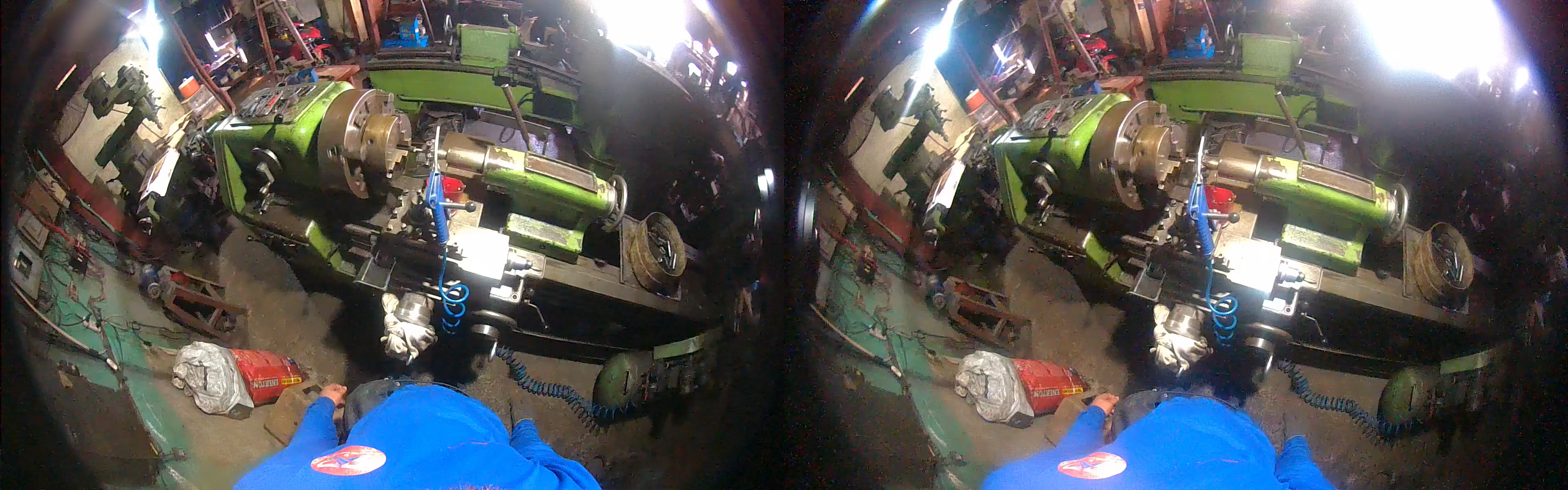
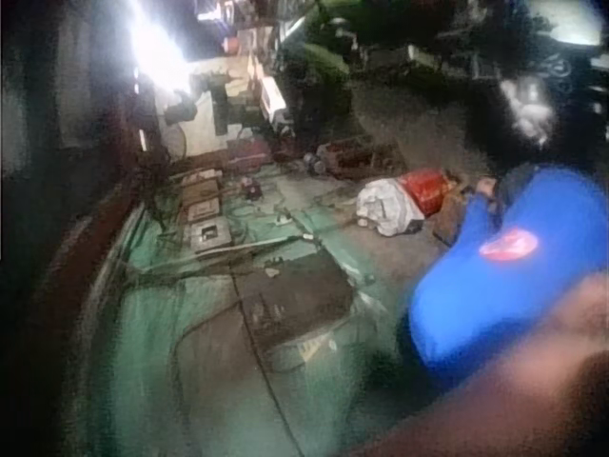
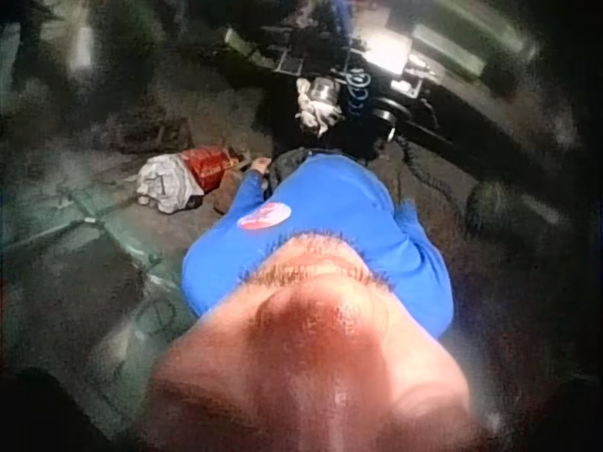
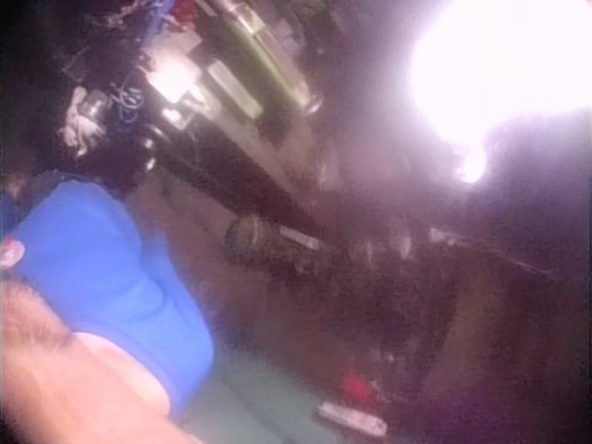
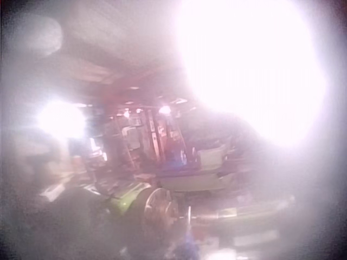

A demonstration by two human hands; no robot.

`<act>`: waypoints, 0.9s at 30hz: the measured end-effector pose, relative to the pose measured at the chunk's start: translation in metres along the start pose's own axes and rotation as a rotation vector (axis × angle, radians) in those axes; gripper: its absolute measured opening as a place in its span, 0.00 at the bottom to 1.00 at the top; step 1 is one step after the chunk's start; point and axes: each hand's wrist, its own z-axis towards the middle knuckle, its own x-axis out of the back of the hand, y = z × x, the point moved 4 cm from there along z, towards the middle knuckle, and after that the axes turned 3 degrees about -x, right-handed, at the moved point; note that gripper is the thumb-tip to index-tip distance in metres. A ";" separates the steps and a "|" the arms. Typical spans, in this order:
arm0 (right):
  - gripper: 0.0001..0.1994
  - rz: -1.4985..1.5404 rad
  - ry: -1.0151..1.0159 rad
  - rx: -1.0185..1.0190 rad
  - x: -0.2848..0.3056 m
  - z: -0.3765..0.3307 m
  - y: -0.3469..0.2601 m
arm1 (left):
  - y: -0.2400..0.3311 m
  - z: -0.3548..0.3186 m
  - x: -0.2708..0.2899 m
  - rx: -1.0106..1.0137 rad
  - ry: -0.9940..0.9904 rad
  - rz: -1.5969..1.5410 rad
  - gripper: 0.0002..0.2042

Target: The person operates a green metal lathe in a workshop, using a wrench to tighten the chuck and adjusting the tool post. They then use a long metal bar to rotate the chuck by hand, checking alignment and securing the workpiece.

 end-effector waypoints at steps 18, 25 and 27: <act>0.33 0.077 -0.140 -0.308 0.030 0.058 -0.198 | -0.032 0.091 0.009 0.064 -0.247 0.049 0.16; 0.30 -0.195 -0.169 -0.296 -0.013 0.052 -0.241 | 0.074 0.197 0.046 0.073 -0.191 -0.204 0.15; 0.28 -0.097 -0.182 -0.346 -0.025 0.046 -0.244 | 0.083 0.221 0.055 0.024 -0.213 -0.093 0.16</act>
